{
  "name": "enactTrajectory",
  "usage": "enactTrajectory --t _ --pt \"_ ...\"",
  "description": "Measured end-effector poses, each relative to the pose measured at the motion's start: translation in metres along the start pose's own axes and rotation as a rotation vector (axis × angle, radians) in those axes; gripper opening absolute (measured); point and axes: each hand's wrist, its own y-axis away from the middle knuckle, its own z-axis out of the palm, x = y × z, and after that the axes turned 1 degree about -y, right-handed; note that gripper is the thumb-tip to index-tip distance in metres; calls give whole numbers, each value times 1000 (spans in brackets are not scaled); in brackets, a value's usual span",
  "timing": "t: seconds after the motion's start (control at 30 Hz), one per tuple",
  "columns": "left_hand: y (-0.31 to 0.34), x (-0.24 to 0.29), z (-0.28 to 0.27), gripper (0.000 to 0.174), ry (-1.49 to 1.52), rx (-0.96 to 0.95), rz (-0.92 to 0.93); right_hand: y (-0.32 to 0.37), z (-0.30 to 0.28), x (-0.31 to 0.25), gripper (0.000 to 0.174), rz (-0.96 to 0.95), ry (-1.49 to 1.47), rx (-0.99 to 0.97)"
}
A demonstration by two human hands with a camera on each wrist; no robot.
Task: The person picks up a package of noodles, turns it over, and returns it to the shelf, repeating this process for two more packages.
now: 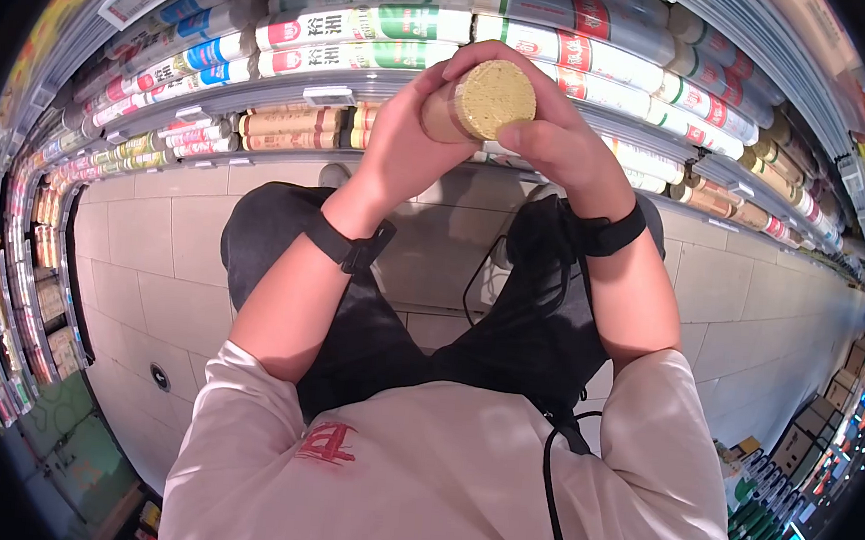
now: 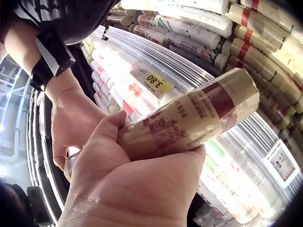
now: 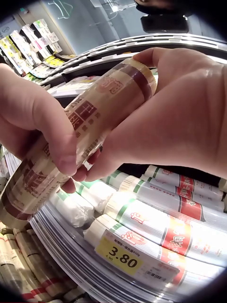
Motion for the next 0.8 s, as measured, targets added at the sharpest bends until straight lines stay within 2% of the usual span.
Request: enactTrajectory --t 0.33,0.4,0.53,0.63,0.8 --pt "1 2 0 68 -46 28 21 1 1 -2 57 92 -20 53" --pt "0 1 1 68 -17 26 17 0 8 -9 62 90 14 75" --pt "0 0 1 66 -41 16 13 0 6 -8 58 83 23 53" --pt "-1 -3 1 65 57 -10 -10 0 2 -6 53 85 -4 44" --pt "-1 -1 2 64 -1 -4 10 -1 0 -3 51 104 -8 53"
